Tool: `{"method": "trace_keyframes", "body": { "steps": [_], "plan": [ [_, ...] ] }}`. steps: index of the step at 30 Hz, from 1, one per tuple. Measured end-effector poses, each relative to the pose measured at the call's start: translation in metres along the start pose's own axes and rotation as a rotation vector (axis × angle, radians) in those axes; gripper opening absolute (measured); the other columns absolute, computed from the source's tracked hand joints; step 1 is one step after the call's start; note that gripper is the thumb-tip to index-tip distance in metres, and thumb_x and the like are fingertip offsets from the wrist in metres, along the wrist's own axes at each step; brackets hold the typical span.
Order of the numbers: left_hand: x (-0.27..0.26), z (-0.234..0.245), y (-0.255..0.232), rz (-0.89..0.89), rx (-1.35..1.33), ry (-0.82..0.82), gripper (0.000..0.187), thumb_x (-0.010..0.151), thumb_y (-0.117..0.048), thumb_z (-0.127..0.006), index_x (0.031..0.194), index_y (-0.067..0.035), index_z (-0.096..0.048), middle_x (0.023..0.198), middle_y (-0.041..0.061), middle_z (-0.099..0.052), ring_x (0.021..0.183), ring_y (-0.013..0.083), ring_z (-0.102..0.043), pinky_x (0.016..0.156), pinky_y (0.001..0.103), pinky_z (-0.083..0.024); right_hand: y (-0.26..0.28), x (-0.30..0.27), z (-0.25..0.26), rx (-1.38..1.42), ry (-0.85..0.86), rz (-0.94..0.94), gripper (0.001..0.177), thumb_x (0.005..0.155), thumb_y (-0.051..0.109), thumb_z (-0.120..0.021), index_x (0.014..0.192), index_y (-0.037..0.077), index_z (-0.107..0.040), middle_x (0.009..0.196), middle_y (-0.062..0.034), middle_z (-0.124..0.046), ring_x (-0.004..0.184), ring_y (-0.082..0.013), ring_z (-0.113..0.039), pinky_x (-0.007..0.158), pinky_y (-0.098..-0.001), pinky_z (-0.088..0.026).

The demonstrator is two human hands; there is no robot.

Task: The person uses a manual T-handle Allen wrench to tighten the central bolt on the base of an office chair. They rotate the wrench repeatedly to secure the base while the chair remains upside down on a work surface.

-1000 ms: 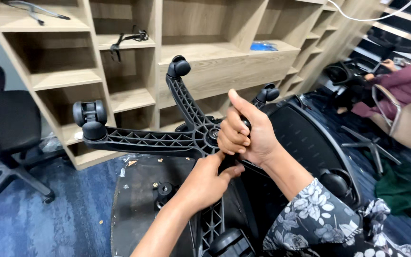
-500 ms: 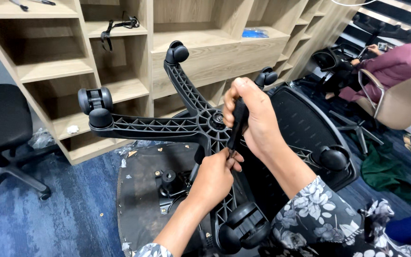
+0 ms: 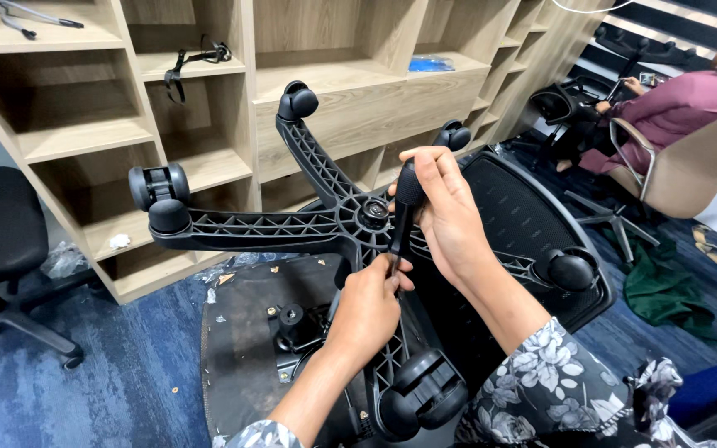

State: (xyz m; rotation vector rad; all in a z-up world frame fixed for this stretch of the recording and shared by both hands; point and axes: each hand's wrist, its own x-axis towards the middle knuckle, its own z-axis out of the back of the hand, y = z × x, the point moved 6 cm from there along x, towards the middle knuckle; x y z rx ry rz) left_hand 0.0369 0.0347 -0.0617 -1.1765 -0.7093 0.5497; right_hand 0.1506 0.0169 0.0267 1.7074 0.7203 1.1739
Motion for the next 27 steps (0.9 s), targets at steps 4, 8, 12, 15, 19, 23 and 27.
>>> {"method": "trace_keyframes", "body": {
  "steps": [4, 8, 12, 15, 19, 23, 27],
  "plan": [
    [0.004, 0.004, -0.008, 0.009, -0.054, 0.029, 0.027, 0.094, -0.013, -0.057, 0.118, -0.001, -0.06, 0.096, 0.017, -0.077, 0.091, 0.0276, -0.077, 0.082, 0.037, -0.057, 0.006, -0.003, -0.001, 0.044, 0.033, -0.023, 0.035, 0.11, 0.036, -0.046, 0.127, 0.007, -0.054, 0.099, -0.0061, -0.062, 0.093, -0.0157, -0.064, 0.084, -0.0332, -0.054],
    [0.018, 0.01, -0.013, 0.114, -0.016, 0.083, 0.048, 0.096, -0.03, -0.06, 0.135, -0.003, -0.048, 0.102, 0.018, -0.074, 0.09, 0.0302, -0.076, 0.085, 0.04, -0.056, 0.004, -0.005, -0.008, 0.269, 0.103, -0.108, 0.034, 0.108, 0.038, -0.037, 0.123, 0.011, -0.05, 0.096, -0.008, -0.063, 0.09, -0.0202, -0.064, 0.084, -0.0374, -0.055],
    [0.029, 0.015, -0.022, -0.033, -0.064, 0.077, 0.049, 0.099, -0.027, -0.06, 0.137, 0.002, -0.048, 0.108, 0.018, -0.077, 0.105, 0.0245, -0.074, 0.096, 0.036, -0.051, -0.006, 0.0, -0.009, 0.345, 0.146, -0.141, 0.03, 0.112, 0.033, -0.037, 0.119, 0.007, -0.051, 0.088, -0.009, -0.061, 0.091, -0.0231, -0.062, 0.089, -0.0375, -0.053],
    [0.025, 0.013, -0.034, -0.252, -0.171, 0.079, 0.056, 0.1, -0.015, -0.059, 0.148, 0.003, -0.038, 0.125, 0.019, -0.069, 0.118, 0.0248, -0.065, 0.101, 0.036, -0.045, -0.012, 0.006, -0.007, 0.437, 0.132, -0.099, 0.026, 0.118, 0.029, -0.041, 0.115, 0.006, -0.052, 0.081, -0.0063, -0.057, 0.086, -0.0222, -0.058, 0.092, -0.0389, -0.052],
    [0.024, 0.014, -0.022, -0.001, -0.076, 0.09, 0.052, 0.095, -0.012, -0.056, 0.145, -0.006, -0.048, 0.102, 0.014, -0.078, 0.094, 0.0213, -0.075, 0.09, 0.032, -0.053, -0.02, 0.01, -0.001, 0.422, 0.065, -0.199, 0.027, 0.112, 0.034, -0.04, 0.103, 0.011, -0.052, 0.072, -0.0051, -0.056, 0.081, -0.0233, -0.062, 0.081, -0.0353, -0.052],
    [0.021, 0.019, -0.03, 0.036, -0.045, 0.003, 0.037, 0.095, -0.01, -0.059, 0.132, -0.005, -0.06, 0.097, 0.01, -0.08, 0.087, 0.0184, -0.077, 0.083, 0.031, -0.057, -0.022, 0.008, 0.002, 0.164, -0.06, -0.263, 0.029, 0.108, 0.033, -0.038, 0.103, 0.009, -0.055, 0.078, -0.0054, -0.064, 0.076, -0.0173, -0.061, 0.072, -0.0324, -0.05],
    [0.026, 0.024, -0.036, 0.019, -0.029, -0.055, 0.025, 0.091, -0.009, -0.065, 0.115, -0.004, -0.068, 0.09, 0.01, -0.079, 0.079, 0.0178, -0.078, 0.075, 0.03, -0.058, -0.013, 0.001, 0.007, 0.061, -0.172, -0.134, 0.027, 0.109, 0.032, -0.046, 0.106, 0.008, -0.058, 0.088, 0.0003, -0.06, 0.078, -0.0095, -0.057, 0.073, -0.0283, -0.05]
  ]
}}
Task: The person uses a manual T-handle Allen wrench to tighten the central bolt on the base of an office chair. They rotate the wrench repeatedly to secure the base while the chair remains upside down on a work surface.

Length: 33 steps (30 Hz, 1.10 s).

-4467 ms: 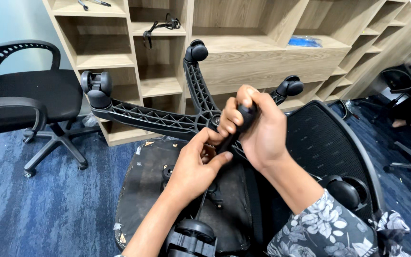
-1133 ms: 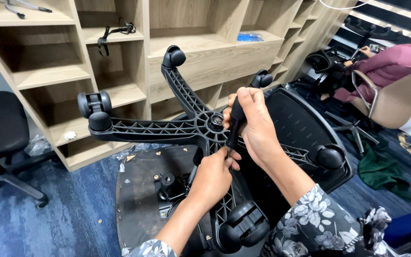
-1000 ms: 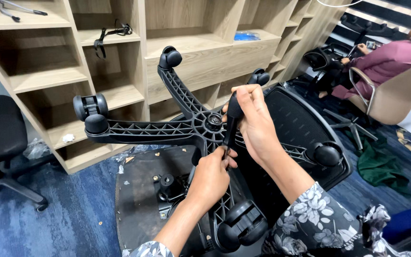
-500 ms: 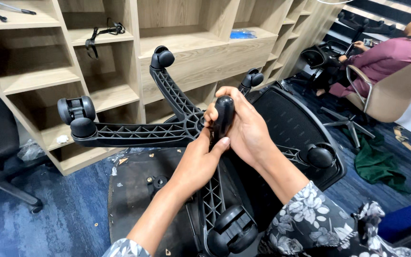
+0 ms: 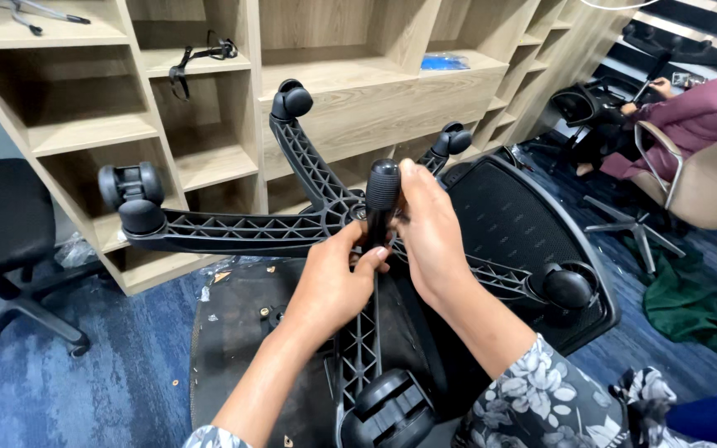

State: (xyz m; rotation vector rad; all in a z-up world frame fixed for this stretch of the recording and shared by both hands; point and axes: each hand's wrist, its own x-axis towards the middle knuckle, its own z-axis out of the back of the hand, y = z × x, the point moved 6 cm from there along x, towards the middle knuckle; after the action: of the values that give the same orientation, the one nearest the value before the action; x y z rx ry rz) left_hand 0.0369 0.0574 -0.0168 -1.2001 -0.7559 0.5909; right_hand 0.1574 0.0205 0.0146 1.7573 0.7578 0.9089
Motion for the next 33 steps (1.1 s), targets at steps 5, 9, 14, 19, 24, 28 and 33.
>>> {"method": "trace_keyframes", "body": {
  "steps": [5, 9, 14, 19, 24, 28, 33],
  "plan": [
    [0.004, 0.0, -0.007, -0.005, 0.191, -0.105, 0.031, 0.081, -0.018, -0.081, 0.09, 0.0, -0.057, 0.075, 0.011, -0.069, 0.065, 0.0185, -0.068, 0.065, 0.034, -0.055, 0.022, 0.005, 0.003, -0.262, 0.001, 0.23, 0.021, 0.099, 0.017, -0.07, 0.112, 0.005, -0.06, 0.097, -0.0013, -0.059, 0.086, -0.0064, -0.055, 0.076, -0.0238, -0.047],
    [0.008, 0.001, 0.003, 0.081, 0.184, -0.164, 0.042, 0.072, -0.024, -0.09, 0.081, -0.002, -0.056, 0.07, 0.007, -0.067, 0.057, 0.0155, -0.059, 0.059, 0.032, -0.053, 0.016, 0.008, 0.005, -0.127, 0.057, 0.195, 0.034, 0.091, 0.007, -0.075, 0.118, 0.005, -0.054, 0.104, -0.0037, -0.065, 0.093, -0.0072, -0.064, 0.083, -0.0249, -0.053],
    [0.019, -0.002, 0.016, 0.024, 0.092, -0.07, 0.033, 0.077, -0.022, -0.084, 0.096, -0.003, -0.064, 0.084, 0.004, -0.072, 0.064, 0.01, -0.067, 0.062, 0.028, -0.055, 0.013, 0.014, 0.011, -0.12, 0.108, 0.158, 0.032, 0.093, 0.004, -0.068, 0.12, 0.007, -0.052, 0.111, -0.0107, -0.07, 0.093, -0.0112, -0.067, 0.084, -0.0283, -0.055],
    [0.027, -0.004, 0.026, -0.031, -0.046, 0.071, 0.029, 0.094, -0.01, -0.061, 0.122, -0.007, -0.068, 0.098, 0.006, -0.077, 0.087, 0.0116, -0.07, 0.082, 0.028, -0.054, 0.009, 0.018, 0.015, -0.09, 0.17, 0.069, 0.026, 0.095, 0.007, -0.058, 0.121, 0.007, -0.052, 0.111, -0.0114, -0.072, 0.093, -0.0143, -0.071, 0.084, -0.03, -0.058],
    [0.027, -0.004, 0.019, -0.013, -0.031, 0.121, 0.032, 0.093, -0.009, -0.056, 0.123, -0.009, -0.068, 0.102, 0.006, -0.08, 0.095, 0.0118, -0.072, 0.091, 0.029, -0.052, 0.0, 0.019, 0.014, -0.132, 0.162, 0.021, 0.028, 0.096, 0.012, -0.056, 0.124, 0.008, -0.054, 0.107, -0.0093, -0.073, 0.088, -0.0104, -0.067, 0.077, -0.0265, -0.055],
    [0.024, -0.001, 0.011, 0.048, 0.182, 0.096, 0.024, 0.092, -0.013, -0.065, 0.113, -0.005, -0.073, 0.098, 0.01, -0.078, 0.089, 0.016, -0.072, 0.086, 0.033, -0.054, 0.01, 0.02, 0.015, -0.211, 0.167, 0.18, 0.029, 0.097, 0.009, -0.066, 0.125, 0.002, -0.061, 0.108, -0.0025, -0.064, 0.091, -0.0079, -0.06, 0.08, -0.0253, -0.051],
    [0.013, -0.004, 0.0, 0.014, 0.153, -0.035, 0.029, 0.081, -0.018, -0.077, 0.106, -0.004, -0.074, 0.093, 0.009, -0.072, 0.08, 0.0183, -0.07, 0.078, 0.034, -0.056, 0.014, 0.017, 0.015, -0.198, 0.149, 0.117, 0.031, 0.099, 0.013, -0.073, 0.127, -0.001, -0.067, 0.099, -0.0054, -0.065, 0.087, -0.009, -0.058, 0.078, -0.0258, -0.047]
  ]
}}
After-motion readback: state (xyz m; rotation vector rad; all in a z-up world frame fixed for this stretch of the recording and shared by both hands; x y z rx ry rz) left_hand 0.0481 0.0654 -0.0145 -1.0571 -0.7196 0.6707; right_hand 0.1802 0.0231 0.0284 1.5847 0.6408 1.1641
